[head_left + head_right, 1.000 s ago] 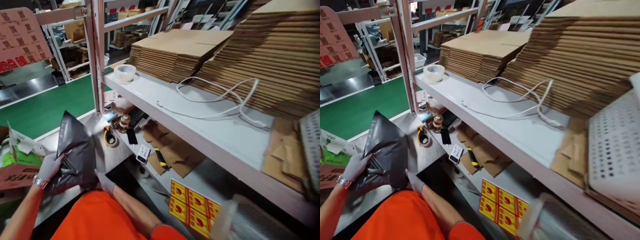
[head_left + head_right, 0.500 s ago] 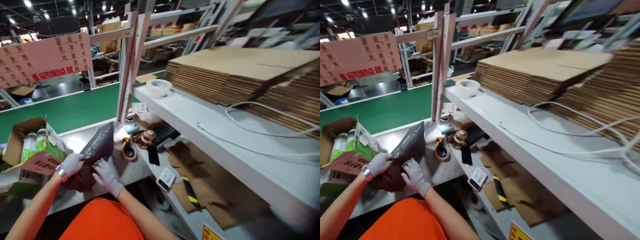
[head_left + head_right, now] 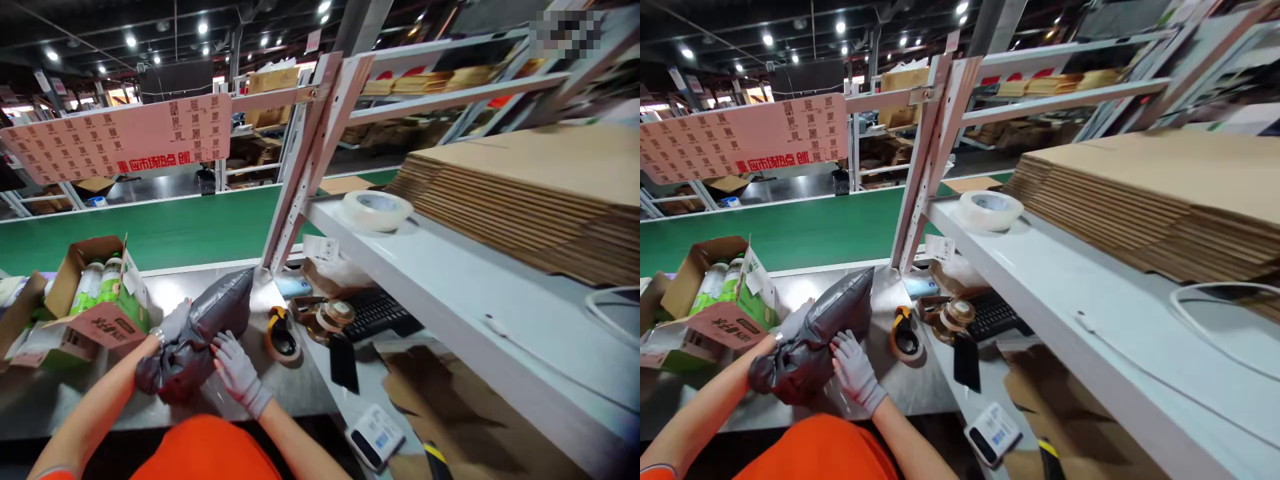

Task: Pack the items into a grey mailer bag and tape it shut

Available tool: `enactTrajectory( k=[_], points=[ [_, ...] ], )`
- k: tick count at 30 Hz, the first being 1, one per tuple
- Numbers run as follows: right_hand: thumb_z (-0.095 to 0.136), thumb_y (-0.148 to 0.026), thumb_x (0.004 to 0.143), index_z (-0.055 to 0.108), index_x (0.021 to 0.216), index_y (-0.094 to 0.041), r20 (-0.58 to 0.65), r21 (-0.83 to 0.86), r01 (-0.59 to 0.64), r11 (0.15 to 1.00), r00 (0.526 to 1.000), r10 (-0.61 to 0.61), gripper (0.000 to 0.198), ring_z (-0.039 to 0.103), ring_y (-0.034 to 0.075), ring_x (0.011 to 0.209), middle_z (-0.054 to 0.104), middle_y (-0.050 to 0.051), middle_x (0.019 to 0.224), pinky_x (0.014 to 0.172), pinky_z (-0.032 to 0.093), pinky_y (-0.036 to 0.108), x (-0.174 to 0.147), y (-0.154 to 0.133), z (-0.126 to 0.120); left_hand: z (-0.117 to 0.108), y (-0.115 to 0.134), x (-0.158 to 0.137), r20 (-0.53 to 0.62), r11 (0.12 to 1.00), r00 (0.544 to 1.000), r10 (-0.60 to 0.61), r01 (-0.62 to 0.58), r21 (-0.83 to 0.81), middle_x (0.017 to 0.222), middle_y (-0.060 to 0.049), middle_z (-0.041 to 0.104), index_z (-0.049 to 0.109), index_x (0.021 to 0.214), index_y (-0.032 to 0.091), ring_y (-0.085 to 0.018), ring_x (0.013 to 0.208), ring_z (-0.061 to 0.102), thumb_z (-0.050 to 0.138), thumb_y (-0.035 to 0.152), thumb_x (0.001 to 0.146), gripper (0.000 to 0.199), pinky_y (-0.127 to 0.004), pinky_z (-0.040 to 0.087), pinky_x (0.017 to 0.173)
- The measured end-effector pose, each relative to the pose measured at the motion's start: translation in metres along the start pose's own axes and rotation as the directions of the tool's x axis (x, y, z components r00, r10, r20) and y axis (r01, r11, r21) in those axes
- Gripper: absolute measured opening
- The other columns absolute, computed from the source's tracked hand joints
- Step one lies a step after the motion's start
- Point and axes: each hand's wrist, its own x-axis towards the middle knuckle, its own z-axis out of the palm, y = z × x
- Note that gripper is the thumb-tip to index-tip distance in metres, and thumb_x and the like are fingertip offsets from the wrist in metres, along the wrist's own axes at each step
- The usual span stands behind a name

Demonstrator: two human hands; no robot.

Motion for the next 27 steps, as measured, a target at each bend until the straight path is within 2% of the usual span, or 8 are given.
enactTrajectory(
  k=[3,7,9,12,18,21,24,27],
  points=[
    [0.055,-0.015,0.102,0.079,0.131,-0.018,0.041,0.014,0.030,0.999,0.999,-0.030,0.038,0.074,0.033,0.136,0.082,0.018,0.133,0.122,0.064,0.061,0.009,0.010,-0.003,0.027,0.008,-0.019,0.067,0.971,0.993,0.102,-0.114,0.210,0.191,-0.023,0.028,0.044,0.179,0.009,-0.047,0.180,0.018,0.066,0.029,0.100,0.086,-0.060,0.011,0.147],
    [0.063,-0.016,0.091,0.080,0.132,-0.019,0.084,0.053,0.044,0.998,0.995,-0.048,0.044,0.072,0.036,0.134,0.082,0.018,0.132,0.120,0.063,0.062,0.010,0.023,-0.001,0.046,0.011,-0.040,0.150,0.869,0.980,0.133,-0.188,0.459,0.193,-0.021,0.024,0.043,0.181,0.013,-0.047,0.179,0.021,0.044,0.030,0.109,0.074,-0.068,0.014,0.145],
    [0.067,-0.016,0.087,0.081,0.133,-0.021,0.109,0.070,0.038,0.997,0.993,-0.045,0.049,0.072,0.037,0.133,0.082,0.016,0.133,0.120,0.062,0.062,0.006,0.028,0.003,0.056,0.009,-0.046,0.132,0.860,0.980,0.147,-0.193,0.472,0.193,-0.022,0.022,0.042,0.181,0.013,-0.049,0.179,0.020,0.046,0.034,0.109,0.076,-0.070,0.014,0.145],
    [0.065,-0.015,0.089,0.084,0.130,-0.024,0.138,0.087,0.031,0.996,0.990,-0.042,0.046,0.072,0.036,0.134,0.083,0.014,0.134,0.119,0.062,0.058,0.000,0.035,0.009,0.074,0.005,-0.052,0.075,0.867,0.982,0.176,-0.190,0.460,0.193,-0.021,0.023,0.040,0.183,0.017,-0.054,0.178,0.017,0.054,0.042,0.107,0.081,-0.076,0.010,0.143],
    [0.065,-0.015,0.087,0.086,0.108,-0.019,0.243,0.074,-0.026,0.997,0.970,0.008,0.030,0.075,0.037,0.123,0.086,0.016,0.123,0.111,0.065,0.056,-0.003,0.036,0.011,0.104,0.005,-0.061,0.021,0.860,0.989,0.146,-0.137,0.492,0.192,-0.026,0.018,0.041,0.182,0.013,-0.058,0.178,0.006,0.056,0.041,0.105,0.083,-0.081,-0.003,0.141],
    [0.063,-0.015,0.089,0.085,0.101,-0.018,0.293,0.137,-0.057,0.989,0.956,0.015,0.025,0.076,0.036,0.119,0.086,0.016,0.119,0.106,0.065,0.054,0.002,0.036,-0.007,0.104,0.010,-0.067,-0.024,0.881,0.989,0.149,-0.122,0.457,0.193,-0.024,0.017,0.044,0.181,0.017,-0.058,0.178,0.004,0.056,0.042,0.106,0.080,-0.082,-0.002,0.141],
    [0.058,-0.019,0.099,0.084,0.096,-0.022,0.320,0.250,-0.101,0.963,0.947,0.016,0.027,0.078,0.031,0.110,0.086,0.013,0.112,0.096,0.066,0.047,0.011,0.033,-0.046,0.097,0.016,-0.074,-0.025,0.895,0.987,0.160,-0.135,0.425,0.193,-0.025,0.019,0.046,0.180,0.018,-0.058,0.178,0.007,0.056,0.046,0.108,0.079,-0.080,-0.001,0.142],
    [0.058,-0.023,0.105,0.083,0.096,-0.025,0.204,0.349,-0.090,0.933,0.979,0.018,0.027,0.079,0.025,0.094,0.086,0.008,0.099,0.084,0.064,0.039,0.038,0.008,-0.089,0.094,0.021,-0.076,-0.009,0.891,0.988,0.154,-0.135,0.433,0.190,-0.028,0.025,0.048,0.180,0.019,-0.058,0.177,0.018,0.055,0.050,0.110,0.076,-0.080,0.003,0.142]
  ],
)
